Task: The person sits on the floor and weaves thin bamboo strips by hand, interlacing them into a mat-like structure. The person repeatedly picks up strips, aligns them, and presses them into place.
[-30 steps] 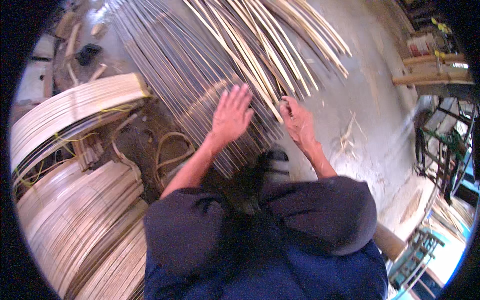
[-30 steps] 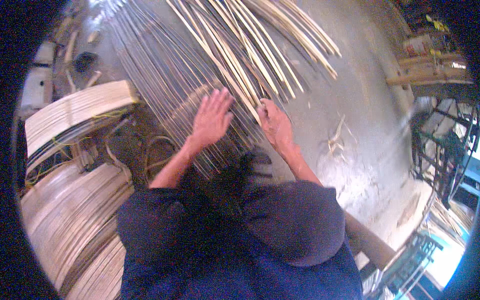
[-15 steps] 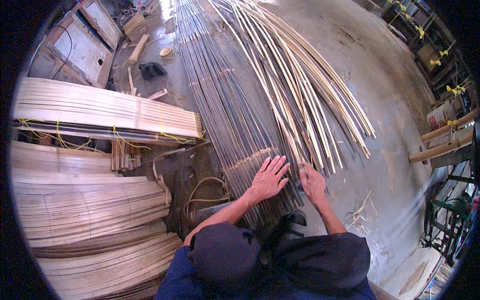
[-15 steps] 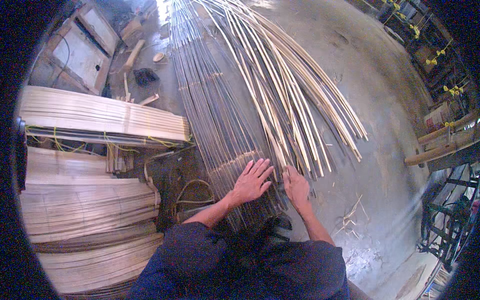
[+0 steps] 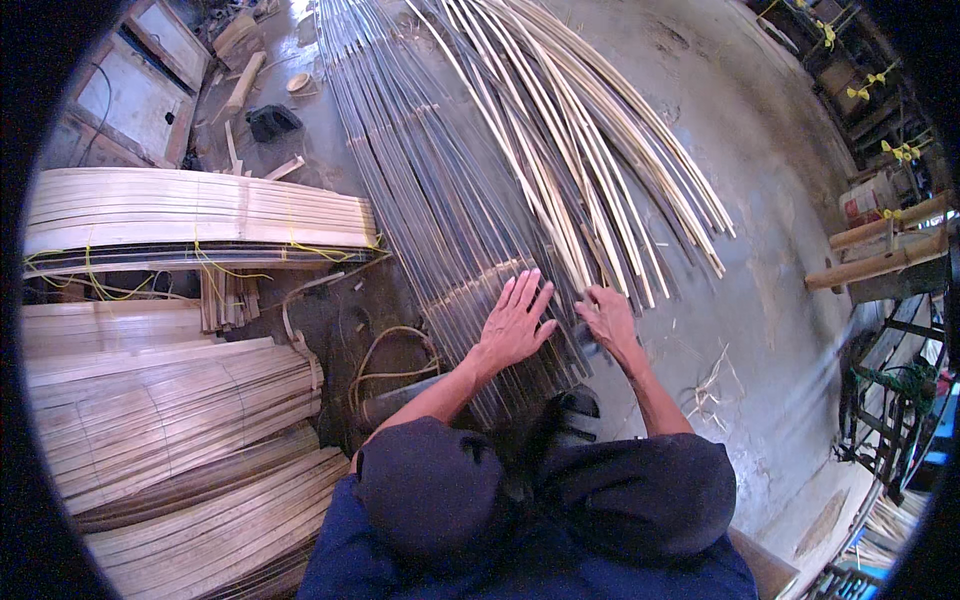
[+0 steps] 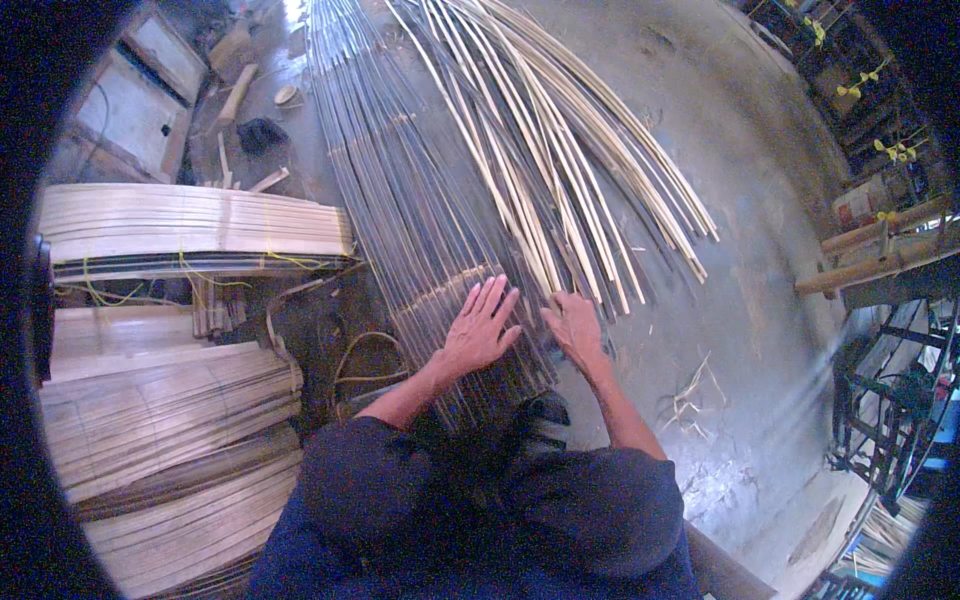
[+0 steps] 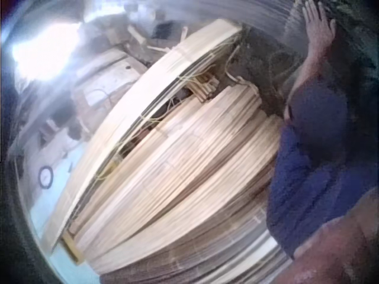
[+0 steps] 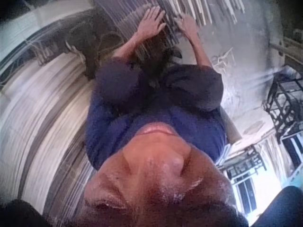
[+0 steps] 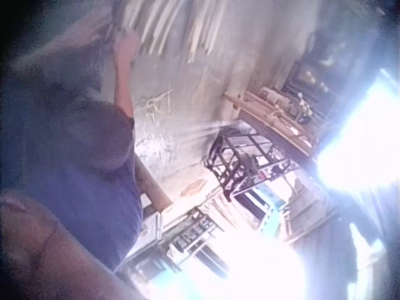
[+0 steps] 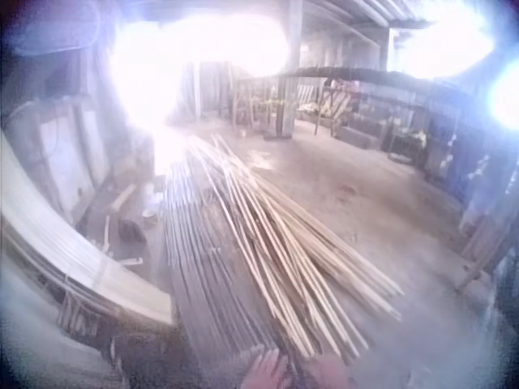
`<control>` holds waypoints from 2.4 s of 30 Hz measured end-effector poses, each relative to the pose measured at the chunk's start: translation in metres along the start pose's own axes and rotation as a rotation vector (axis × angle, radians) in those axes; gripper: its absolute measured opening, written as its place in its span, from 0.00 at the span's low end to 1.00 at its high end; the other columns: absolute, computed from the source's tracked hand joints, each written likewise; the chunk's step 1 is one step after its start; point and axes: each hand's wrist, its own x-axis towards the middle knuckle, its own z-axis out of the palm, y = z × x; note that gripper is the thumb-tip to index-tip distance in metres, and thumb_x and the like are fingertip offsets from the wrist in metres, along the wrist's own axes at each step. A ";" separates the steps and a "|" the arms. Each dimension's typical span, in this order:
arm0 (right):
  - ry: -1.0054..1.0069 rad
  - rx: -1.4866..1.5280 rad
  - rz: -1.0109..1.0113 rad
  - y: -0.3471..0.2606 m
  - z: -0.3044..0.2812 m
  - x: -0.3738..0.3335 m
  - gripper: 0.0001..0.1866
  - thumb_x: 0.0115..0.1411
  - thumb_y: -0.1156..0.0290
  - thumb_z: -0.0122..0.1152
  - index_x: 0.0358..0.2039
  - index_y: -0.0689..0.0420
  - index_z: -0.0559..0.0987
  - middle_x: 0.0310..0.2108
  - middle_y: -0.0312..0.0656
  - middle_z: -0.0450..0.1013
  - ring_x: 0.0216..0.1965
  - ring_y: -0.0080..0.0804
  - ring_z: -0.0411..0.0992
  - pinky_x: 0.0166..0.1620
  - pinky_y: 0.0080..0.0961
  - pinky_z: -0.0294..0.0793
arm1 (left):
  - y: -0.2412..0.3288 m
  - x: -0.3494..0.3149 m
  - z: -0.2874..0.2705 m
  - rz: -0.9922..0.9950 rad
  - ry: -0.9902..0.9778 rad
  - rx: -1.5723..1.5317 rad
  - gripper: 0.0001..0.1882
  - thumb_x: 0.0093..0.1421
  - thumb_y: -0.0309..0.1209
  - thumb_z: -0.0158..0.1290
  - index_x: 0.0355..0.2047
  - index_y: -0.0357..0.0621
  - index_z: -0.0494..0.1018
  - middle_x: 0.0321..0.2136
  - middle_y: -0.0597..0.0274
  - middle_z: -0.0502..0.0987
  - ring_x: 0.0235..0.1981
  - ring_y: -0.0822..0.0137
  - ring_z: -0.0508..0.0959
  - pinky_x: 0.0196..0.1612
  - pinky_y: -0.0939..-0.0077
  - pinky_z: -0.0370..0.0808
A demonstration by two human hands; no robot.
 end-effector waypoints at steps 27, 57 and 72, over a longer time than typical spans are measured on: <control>0.112 0.128 0.089 -0.036 -0.018 -0.036 0.16 0.67 0.63 0.57 0.53 0.53 0.73 0.29 0.57 0.77 0.32 0.57 0.78 0.36 0.47 0.76 | 0.002 0.002 0.001 0.028 -0.063 0.060 0.35 0.69 0.54 0.41 0.68 0.44 0.60 0.70 0.52 0.56 0.72 0.54 0.53 0.73 0.50 0.44; -0.036 0.052 -0.027 -0.026 -0.003 -0.013 0.19 0.69 0.60 0.52 0.59 0.36 0.75 0.37 0.51 0.79 0.37 0.54 0.78 0.37 0.47 0.76 | 0.006 0.009 -0.002 -0.013 -0.046 0.055 0.33 0.69 0.51 0.43 0.69 0.49 0.58 0.70 0.55 0.57 0.72 0.55 0.55 0.73 0.49 0.45; -0.028 0.241 0.365 0.009 -0.024 -0.099 0.13 0.68 0.59 0.55 0.46 0.51 0.81 0.27 0.45 0.79 0.29 0.36 0.78 0.34 0.33 0.76 | 0.006 0.009 0.007 0.016 0.008 0.101 0.27 0.69 0.44 0.47 0.66 0.55 0.64 0.67 0.57 0.62 0.69 0.55 0.59 0.71 0.47 0.50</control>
